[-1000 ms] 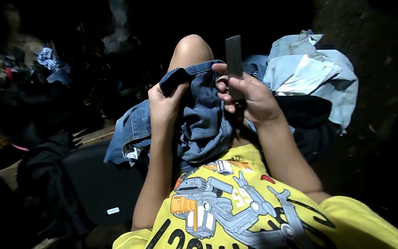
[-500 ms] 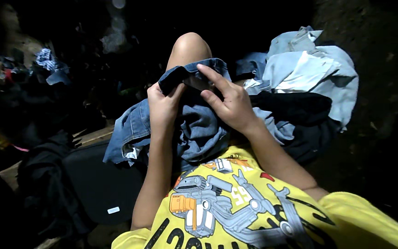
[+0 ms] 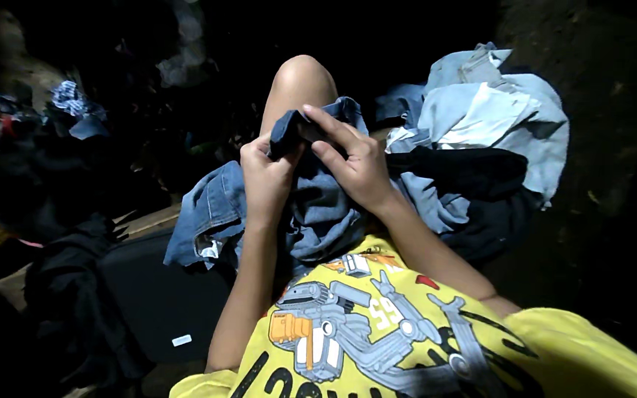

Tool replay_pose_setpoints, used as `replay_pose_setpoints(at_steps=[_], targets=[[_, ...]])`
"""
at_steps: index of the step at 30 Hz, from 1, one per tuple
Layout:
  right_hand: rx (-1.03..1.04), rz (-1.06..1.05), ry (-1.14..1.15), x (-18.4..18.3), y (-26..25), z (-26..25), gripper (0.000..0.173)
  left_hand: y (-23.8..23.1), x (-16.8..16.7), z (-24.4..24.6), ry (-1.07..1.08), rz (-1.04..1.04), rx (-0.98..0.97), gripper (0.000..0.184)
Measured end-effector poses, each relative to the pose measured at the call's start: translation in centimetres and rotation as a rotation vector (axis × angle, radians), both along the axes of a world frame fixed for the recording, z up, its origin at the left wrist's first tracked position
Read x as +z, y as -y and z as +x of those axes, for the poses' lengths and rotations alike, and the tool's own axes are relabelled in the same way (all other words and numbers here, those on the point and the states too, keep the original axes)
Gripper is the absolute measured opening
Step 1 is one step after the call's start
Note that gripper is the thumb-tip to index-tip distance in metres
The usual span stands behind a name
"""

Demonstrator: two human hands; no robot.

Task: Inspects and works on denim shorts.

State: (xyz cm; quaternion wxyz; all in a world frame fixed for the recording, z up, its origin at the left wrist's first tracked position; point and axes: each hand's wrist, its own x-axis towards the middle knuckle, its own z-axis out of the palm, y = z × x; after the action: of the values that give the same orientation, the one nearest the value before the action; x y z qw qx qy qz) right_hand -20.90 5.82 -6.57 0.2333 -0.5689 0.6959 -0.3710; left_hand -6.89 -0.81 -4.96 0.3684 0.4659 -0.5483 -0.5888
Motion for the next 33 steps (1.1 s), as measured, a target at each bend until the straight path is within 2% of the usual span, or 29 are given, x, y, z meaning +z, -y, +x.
replay_pose_setpoints(at_steps=[4,11,14,16,18,21,23,27,30,33], targets=[[0.037,-0.016,0.062,0.1,0.4,-0.6,0.037,0.3,-0.4,0.4,0.012,0.009,-0.017,0.008],[0.236,0.203,0.658,2.7,1.3,-3.1,0.036,2.0,0.2,1.7,0.068,-0.018,-0.174,0.005],[0.289,0.232,0.765,3.4,1.8,-3.5,0.036,2.3,0.8,1.7,0.127,-0.069,-0.205,0.008],[0.306,0.224,0.681,3.5,1.8,-3.7,0.037,2.0,0.9,1.3,0.135,-0.117,-0.163,0.013],[0.263,0.213,0.491,3.3,1.5,-3.3,0.038,1.4,0.7,0.8,0.118,-0.165,-0.101,0.017],[0.250,0.198,0.279,2.5,1.1,-2.8,0.044,0.6,0.8,0.4,0.060,-0.114,-0.031,0.017],[0.261,0.152,0.206,1.8,0.8,-2.4,0.047,0.4,0.9,0.4,0.019,-0.019,-0.001,0.014],[0.212,0.082,0.090,0.9,0.1,-1.8,0.051,0.2,1.6,0.5,-0.057,0.143,0.046,0.020],[0.152,0.067,0.014,0.9,0.0,-1.4,0.051,0.1,1.6,0.3,-0.076,0.180,0.069,0.020],[0.135,0.033,0.050,0.9,0.4,-0.8,0.051,-0.1,1.7,0.0,-0.103,0.163,0.062,0.021]])
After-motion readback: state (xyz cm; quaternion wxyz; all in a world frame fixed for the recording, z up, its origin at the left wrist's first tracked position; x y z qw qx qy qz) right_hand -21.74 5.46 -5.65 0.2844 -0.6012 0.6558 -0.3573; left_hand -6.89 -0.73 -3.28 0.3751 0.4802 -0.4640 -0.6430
